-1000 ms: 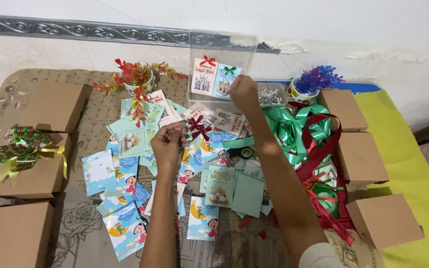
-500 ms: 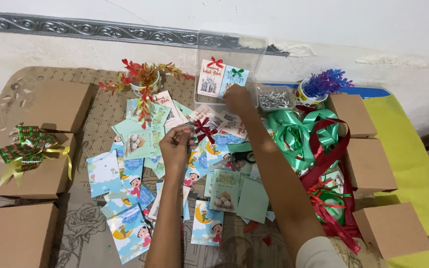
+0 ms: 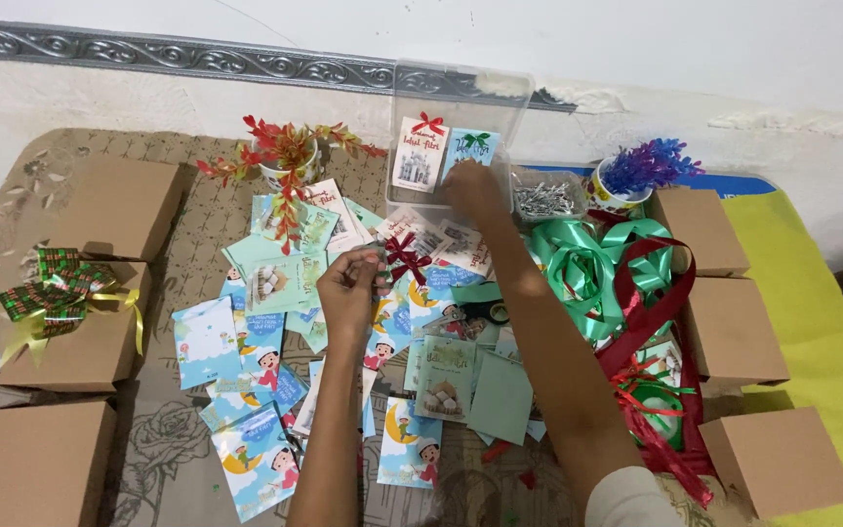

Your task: Attaching small red decorative bows to paper cards at a craft table.

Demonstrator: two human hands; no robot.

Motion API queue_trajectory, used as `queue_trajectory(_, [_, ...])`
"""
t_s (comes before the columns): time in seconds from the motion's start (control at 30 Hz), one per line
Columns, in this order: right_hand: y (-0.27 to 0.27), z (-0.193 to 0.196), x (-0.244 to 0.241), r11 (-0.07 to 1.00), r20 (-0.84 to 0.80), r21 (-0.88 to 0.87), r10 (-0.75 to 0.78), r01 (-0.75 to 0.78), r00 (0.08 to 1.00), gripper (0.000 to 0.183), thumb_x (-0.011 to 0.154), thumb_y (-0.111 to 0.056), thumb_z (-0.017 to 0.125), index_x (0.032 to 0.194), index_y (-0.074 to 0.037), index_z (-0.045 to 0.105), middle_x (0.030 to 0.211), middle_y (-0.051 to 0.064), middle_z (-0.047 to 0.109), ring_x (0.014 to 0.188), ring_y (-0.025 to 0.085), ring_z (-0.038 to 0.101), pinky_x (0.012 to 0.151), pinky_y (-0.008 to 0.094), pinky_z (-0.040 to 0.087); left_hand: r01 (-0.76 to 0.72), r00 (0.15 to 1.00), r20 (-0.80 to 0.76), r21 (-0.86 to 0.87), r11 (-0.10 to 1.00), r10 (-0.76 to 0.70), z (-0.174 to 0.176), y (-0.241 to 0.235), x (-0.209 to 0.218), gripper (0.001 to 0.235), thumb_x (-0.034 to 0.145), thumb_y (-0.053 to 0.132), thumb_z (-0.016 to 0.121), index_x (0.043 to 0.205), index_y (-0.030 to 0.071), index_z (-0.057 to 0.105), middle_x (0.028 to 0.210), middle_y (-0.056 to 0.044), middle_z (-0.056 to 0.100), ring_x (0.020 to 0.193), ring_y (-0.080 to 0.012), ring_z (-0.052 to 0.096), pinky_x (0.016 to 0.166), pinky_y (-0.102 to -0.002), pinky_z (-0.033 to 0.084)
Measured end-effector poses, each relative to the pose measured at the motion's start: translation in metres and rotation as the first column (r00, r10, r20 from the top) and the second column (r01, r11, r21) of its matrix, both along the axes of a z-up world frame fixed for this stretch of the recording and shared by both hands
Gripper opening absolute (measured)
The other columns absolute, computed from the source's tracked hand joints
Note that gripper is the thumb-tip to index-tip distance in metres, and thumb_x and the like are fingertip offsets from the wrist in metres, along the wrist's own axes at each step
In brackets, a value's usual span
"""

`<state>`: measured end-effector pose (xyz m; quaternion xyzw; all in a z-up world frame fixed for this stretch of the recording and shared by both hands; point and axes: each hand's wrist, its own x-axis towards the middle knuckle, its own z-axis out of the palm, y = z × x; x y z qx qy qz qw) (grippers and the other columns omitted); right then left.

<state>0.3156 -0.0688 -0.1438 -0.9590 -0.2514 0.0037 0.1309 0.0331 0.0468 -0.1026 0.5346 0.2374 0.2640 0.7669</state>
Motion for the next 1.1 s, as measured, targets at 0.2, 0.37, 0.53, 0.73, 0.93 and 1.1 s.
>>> queue_trajectory(0.2, [0.019,-0.010,0.001,0.970,-0.142,0.242,0.013,0.022,0.990,0.009,0.091,-0.029,0.075,0.097,-0.032,0.081,0.089,-0.002,0.077,0.092,0.024,0.076,0.079,0.034,0.056,-0.008,1.000,0.008,-0.017,1.000,0.009,0.002,-0.001,-0.001,0.015,0.095,-0.004,0.061,0.103,-0.003,0.073,0.080,-0.013,0.072,0.059,-0.0119,0.065,0.053,-0.026,0.063])
queue_trajectory(0.37, [0.025,-0.003,-0.014,0.966,-0.244,0.234,0.170,-0.113,0.955,0.020,0.099,-0.029,0.062,0.098,-0.033,0.082,0.101,-0.008,0.077,0.097,0.019,0.074,0.087,0.034,0.055,-0.015,1.000,0.013,-0.039,0.999,0.016,0.001,0.001,0.000,0.016,0.095,-0.004,0.060,0.104,-0.003,0.073,0.078,-0.012,0.071,0.058,-0.0118,0.065,0.051,-0.025,0.062])
queue_trajectory(0.53, [0.027,-0.008,-0.015,0.967,-0.264,0.214,0.192,-0.136,0.945,0.025,0.099,-0.010,0.056,0.111,-0.003,0.077,0.116,0.025,0.070,0.106,0.045,0.067,0.095,0.054,0.050,-0.021,1.000,-0.006,-0.034,0.999,0.021,0.008,0.001,-0.002,0.017,0.095,-0.005,0.060,0.105,-0.004,0.073,0.078,-0.012,0.070,0.057,-0.0117,0.064,0.051,-0.025,0.061])
queue_trajectory(0.73, [0.038,-0.009,-0.011,0.958,-0.336,0.286,0.087,0.013,0.938,0.035,0.100,-0.012,0.056,0.133,-0.006,0.067,0.136,0.028,0.059,0.115,0.048,0.062,0.094,0.058,0.051,-0.010,0.999,-0.031,-0.023,1.000,0.009,0.007,0.002,-0.001,0.018,0.095,-0.004,0.060,0.107,-0.003,0.073,0.080,-0.012,0.070,0.060,-0.0119,0.064,0.054,-0.025,0.062])
queue_trajectory(0.93, [0.049,-0.060,0.032,0.990,-0.300,0.133,-0.010,0.052,0.954,0.037,0.095,-0.027,0.064,0.131,-0.036,0.070,0.130,0.002,0.066,0.112,0.025,0.071,0.083,0.041,0.058,-0.012,0.999,-0.041,-0.020,1.000,0.011,0.009,0.003,-0.002,0.018,0.095,-0.004,0.060,0.107,-0.002,0.074,0.080,-0.013,0.071,0.060,-0.0128,0.066,0.053,-0.026,0.062])
queue_trajectory(1.1, [0.042,-0.028,0.008,0.997,-0.256,0.076,0.008,0.012,0.967,0.040,0.096,-0.024,0.064,0.135,-0.025,0.068,0.130,0.011,0.065,0.118,0.031,0.068,0.086,0.041,0.059,-0.011,1.000,-0.022,-0.039,0.999,0.010,0.003,0.005,-0.001,0.017,0.095,-0.003,0.061,0.107,-0.003,0.073,0.079,-0.013,0.071,0.060,-0.0125,0.065,0.053,-0.025,0.062])
